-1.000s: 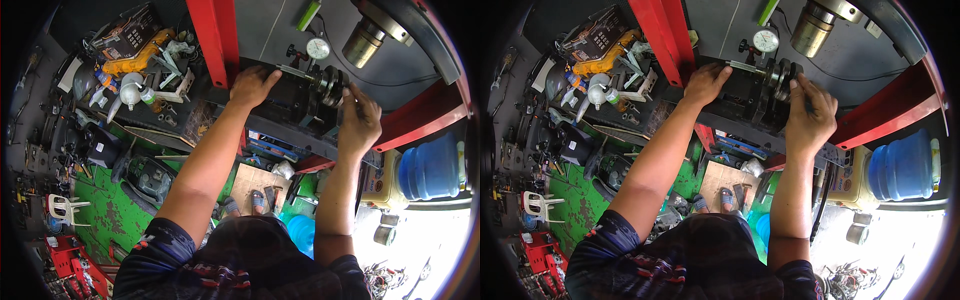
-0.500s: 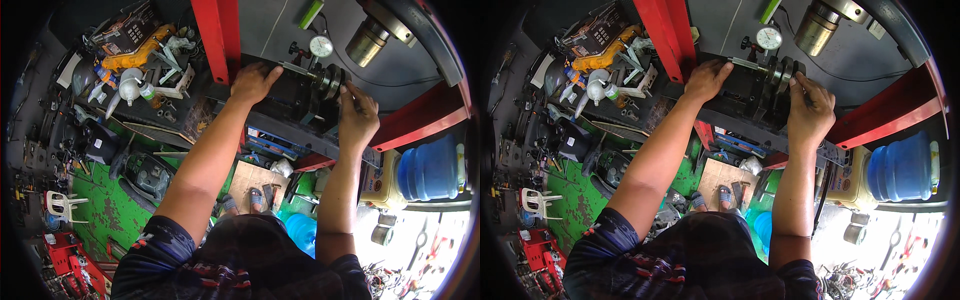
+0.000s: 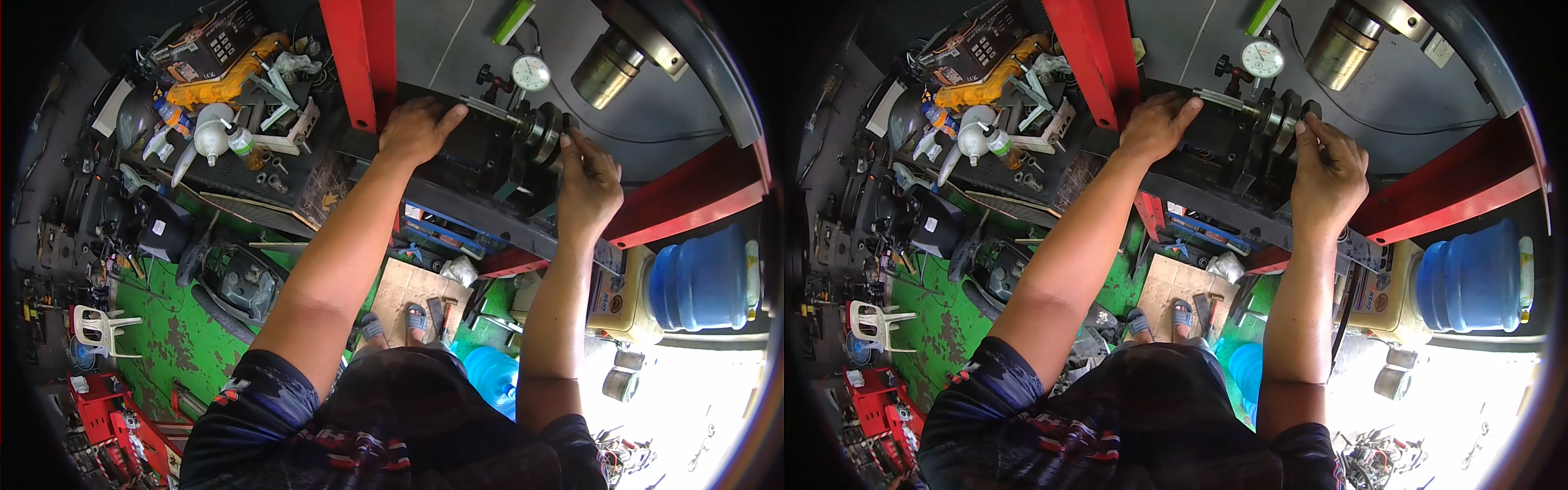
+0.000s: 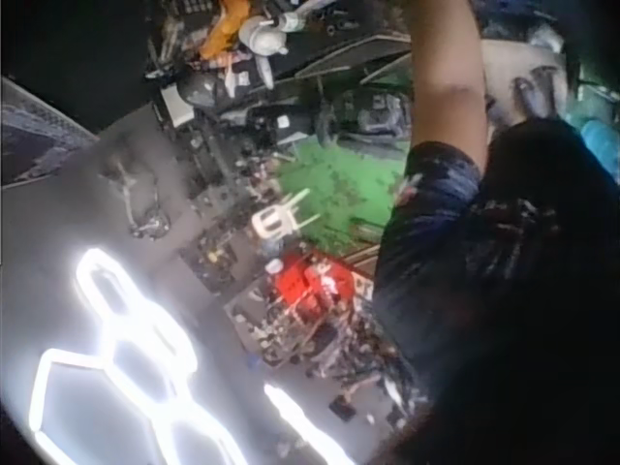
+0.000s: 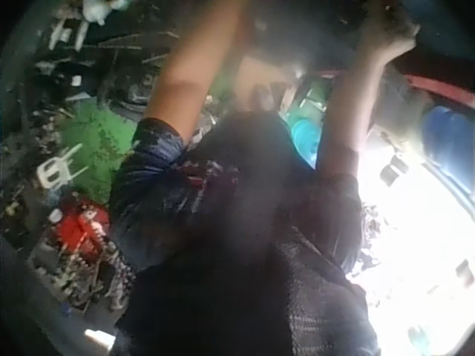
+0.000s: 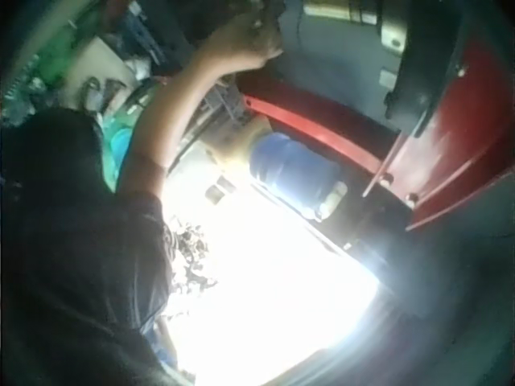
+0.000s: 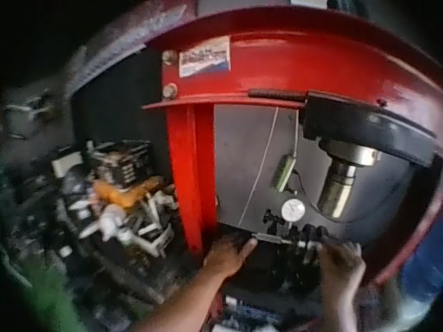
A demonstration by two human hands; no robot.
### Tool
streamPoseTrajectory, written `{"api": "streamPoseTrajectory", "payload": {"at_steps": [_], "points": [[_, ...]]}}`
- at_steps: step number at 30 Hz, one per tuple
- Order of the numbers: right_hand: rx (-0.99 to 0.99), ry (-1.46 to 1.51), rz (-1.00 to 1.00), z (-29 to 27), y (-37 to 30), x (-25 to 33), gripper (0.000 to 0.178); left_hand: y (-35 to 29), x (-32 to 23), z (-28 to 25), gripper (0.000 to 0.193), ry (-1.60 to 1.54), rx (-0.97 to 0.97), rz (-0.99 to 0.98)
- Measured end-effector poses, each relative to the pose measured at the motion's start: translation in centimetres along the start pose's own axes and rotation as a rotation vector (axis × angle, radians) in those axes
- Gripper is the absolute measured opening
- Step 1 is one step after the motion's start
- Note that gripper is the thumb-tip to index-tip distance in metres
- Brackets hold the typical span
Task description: The person measures a cylindrical mechanical part with a caliper, then uses a rubber mallet to tap it on a cardboard surface. They place the part into a red hydraulic press, adjust it, and continue measuring with the caliper. The person repeats the process of tapping the part with the mallet and placing it back into the press.
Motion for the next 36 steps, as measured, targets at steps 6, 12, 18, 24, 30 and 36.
{"api": "streamPoseTrajectory", "payload": {"at_steps": [6, 12, 18, 24, 30, 36], "points": [[-0.015, 0.039, 0.027, -1.0, -0.3, 0.5, 0.017, 0.0, 0.2, 0.1, 0.085, -0.005, 0.015, -0.003], [-0.086, 0.096, 0.009, -2.7, 0.0, 2.5, 0.018, -0.1, 0.6, 0.2, 0.087, -0.002, 0.037, -0.030], [-0.027, 0.008, -0.011, -0.7, 0.4, 0.6, 0.018, 0.0, -0.2, 0.1, 0.086, -0.001, 0.055, -0.034], [0.017, -0.007, 0.044, 0.1, -0.2, -0.1, 0.018, -0.1, 0.4, 0.0, 0.085, 0.012, 0.005, -0.005], [-0.034, 0.070, 0.047, -1.7, 0.2, 1.3, 0.019, 0.1, 0.4, 0.1, 0.085, 0.005, 0.007, -0.007], [-0.080, 0.077, 0.042, -2.7, 0.4, 2.4, 0.020, 0.0, 0.0, -0.1, 0.085, 0.003, 0.021, -0.019]]}}
Point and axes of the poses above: each hand's wrist, its own y-axis towards the middle knuckle, its own z-axis out of the palm, x = y × z, the point moved 10 cm from there along y, towards the middle knuckle, and after that the axes turned 12 degrees about z, right-handed, at the moved point
